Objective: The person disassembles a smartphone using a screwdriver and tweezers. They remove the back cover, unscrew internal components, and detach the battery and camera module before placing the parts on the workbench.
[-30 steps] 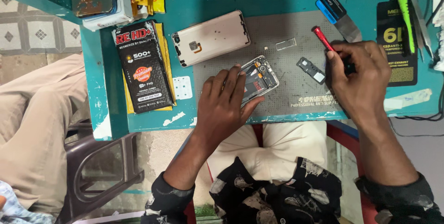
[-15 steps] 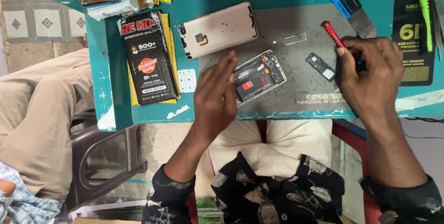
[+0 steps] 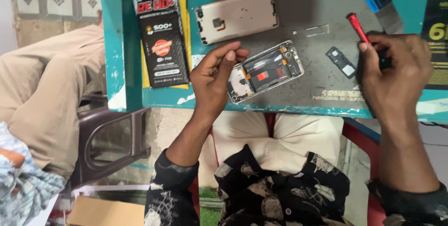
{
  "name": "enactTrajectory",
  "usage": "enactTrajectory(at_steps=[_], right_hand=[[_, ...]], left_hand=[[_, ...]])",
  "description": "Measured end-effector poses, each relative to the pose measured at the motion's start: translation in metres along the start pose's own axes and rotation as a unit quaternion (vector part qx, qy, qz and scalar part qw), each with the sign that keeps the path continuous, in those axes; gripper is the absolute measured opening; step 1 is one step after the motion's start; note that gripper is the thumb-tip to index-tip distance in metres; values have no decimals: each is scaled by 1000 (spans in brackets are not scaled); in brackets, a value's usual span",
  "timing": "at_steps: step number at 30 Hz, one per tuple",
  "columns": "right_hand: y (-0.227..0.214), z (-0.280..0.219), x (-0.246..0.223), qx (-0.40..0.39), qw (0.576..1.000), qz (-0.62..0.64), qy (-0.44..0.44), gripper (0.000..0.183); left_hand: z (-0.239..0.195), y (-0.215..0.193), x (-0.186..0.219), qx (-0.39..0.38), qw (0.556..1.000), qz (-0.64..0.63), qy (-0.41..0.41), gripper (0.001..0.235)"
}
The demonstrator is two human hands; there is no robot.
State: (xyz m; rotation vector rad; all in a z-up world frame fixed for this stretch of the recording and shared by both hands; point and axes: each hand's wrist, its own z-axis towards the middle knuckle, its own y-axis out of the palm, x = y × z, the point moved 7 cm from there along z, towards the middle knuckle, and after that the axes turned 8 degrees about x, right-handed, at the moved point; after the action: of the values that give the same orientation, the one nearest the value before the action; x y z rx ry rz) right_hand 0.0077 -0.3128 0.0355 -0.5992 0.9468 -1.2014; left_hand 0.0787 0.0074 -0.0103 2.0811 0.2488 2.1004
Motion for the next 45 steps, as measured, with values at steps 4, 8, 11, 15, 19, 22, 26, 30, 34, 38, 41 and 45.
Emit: enactTrajectory(at_steps=[4, 8, 11, 15, 19, 22, 26, 30, 34, 38, 41, 45], right_hand=[[-2, 0, -1, 3, 1000, 25, 1, 17], [-1, 2, 0, 14, 999, 30, 4, 21], [-2, 2, -1, 17, 999, 36, 7, 19], [0, 3, -2, 14, 998, 55, 24, 18], [-2, 3, -2, 16, 999, 46, 19, 18], [-1, 2, -3, 20, 999, 36, 7, 20], [-1, 0, -3, 25, 999, 19, -13, 22], [0, -1, -1, 18, 1000, 17, -10, 22], [0, -2, -2, 16, 1000, 14, -12, 21], [-1, -1, -4, 22, 999, 7, -24, 20], [1, -2, -1, 7, 1000, 2, -3, 20], [1, -4, 0, 12, 1000, 1, -12, 19]], left_hand=[[-1, 1, -2, -9, 1000, 4, 3, 26], [-1, 4, 4, -11, 998, 56, 30, 26], [-2, 6, 9, -17, 993, 111, 46, 25], [-2, 9, 14, -23, 989, 134, 58, 24], [-1, 10, 19, -27, 982, 172, 75, 22], [-1, 12, 25, -31, 972, 206, 105, 20], [-2, 15, 27, -31, 970, 214, 114, 19], [-3, 16, 29, -38, 968, 217, 120, 19], [-3, 17, 31, -43, 964, 228, 130, 18], [-2, 20, 34, -47, 961, 237, 134, 17], [-3, 20, 36, -48, 959, 246, 134, 17], [-4, 20, 36, -51, 958, 249, 136, 17]])
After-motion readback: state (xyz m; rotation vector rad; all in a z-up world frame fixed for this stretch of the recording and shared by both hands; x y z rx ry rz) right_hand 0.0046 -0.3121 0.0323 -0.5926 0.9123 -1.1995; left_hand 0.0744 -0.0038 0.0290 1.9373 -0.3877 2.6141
